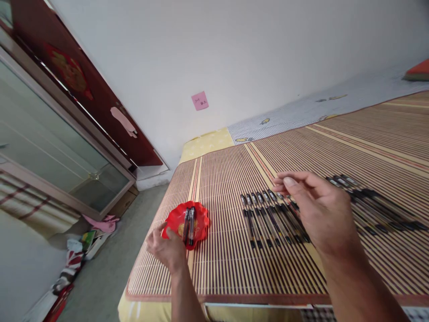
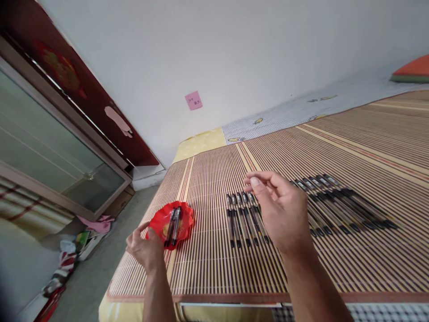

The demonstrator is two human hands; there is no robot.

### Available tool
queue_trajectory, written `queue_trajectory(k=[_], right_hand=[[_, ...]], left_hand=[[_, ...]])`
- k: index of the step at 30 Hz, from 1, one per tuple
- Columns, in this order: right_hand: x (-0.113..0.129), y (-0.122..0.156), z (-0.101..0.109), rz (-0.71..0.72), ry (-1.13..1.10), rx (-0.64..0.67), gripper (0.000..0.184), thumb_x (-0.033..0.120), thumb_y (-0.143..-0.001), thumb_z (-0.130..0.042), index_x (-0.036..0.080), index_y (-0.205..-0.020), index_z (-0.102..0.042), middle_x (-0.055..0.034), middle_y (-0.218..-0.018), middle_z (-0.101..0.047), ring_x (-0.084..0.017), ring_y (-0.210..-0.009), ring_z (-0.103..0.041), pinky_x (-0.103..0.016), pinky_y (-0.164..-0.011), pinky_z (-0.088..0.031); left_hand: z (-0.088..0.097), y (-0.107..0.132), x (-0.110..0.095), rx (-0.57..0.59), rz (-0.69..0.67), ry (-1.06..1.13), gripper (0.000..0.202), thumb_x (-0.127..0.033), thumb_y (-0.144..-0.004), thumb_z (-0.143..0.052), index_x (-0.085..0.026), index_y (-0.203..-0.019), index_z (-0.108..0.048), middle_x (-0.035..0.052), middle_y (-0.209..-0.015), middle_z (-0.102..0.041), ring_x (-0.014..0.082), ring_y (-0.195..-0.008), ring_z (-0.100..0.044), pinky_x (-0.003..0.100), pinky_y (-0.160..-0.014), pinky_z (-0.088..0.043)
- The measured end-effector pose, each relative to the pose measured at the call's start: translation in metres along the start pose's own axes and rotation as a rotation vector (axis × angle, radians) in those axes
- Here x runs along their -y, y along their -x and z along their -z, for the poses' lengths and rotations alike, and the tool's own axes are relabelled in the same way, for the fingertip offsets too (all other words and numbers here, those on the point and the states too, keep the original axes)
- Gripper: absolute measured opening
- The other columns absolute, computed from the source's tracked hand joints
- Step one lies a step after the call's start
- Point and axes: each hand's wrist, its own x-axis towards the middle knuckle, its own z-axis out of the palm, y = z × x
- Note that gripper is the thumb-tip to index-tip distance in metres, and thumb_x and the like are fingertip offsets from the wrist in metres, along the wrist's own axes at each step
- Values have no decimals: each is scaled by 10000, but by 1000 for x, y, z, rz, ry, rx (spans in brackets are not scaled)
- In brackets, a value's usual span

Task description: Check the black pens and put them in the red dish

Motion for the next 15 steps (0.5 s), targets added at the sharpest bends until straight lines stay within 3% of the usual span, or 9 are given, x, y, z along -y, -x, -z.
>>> queue_trajectory(k=[2,6,9,15], right_hand=[[0,-1,0,-2,9,2,164,348,-898,-701,208,-962,-758,-56,-922,-771,-184,-804,-737,-333,-775,-636],[2,0,-1,-13,0,7,150,335,-899,-700,213,-961,-760,-57,-921,-768,-186,-808,-735,-341,-776,-638],[2,0,0,-13,-19,13,151,339,-897,-707,213,-961,-761,-54,-904,-766,-179,-788,-729,-338,-776,-635],[2,-2,5,-26,-22,-5,165,355,-909,-701,213,-972,-756,-55,-908,-770,-177,-777,-730,-336,-770,-627]], left_hand=[[2,-3,3,20,-1,8,328,-180,-960,-398,-106,-1113,-678,188,-1107,-704,321,-1089,-655,436,-979,-492],[-2,-3,3,231,-138,-2,207,-179,-927,-529,-199,-993,-725,79,-993,-755,257,-932,-693,347,-842,-517],[-11,-1,-1,370,-206,-72,148,-140,-838,-632,-215,-849,-760,93,-944,-741,292,-921,-675,357,-779,-499],[-24,-2,-9,455,-211,-174,210,-78,-832,-585,-170,-922,-750,148,-1032,-735,326,-1017,-671,384,-836,-491]])
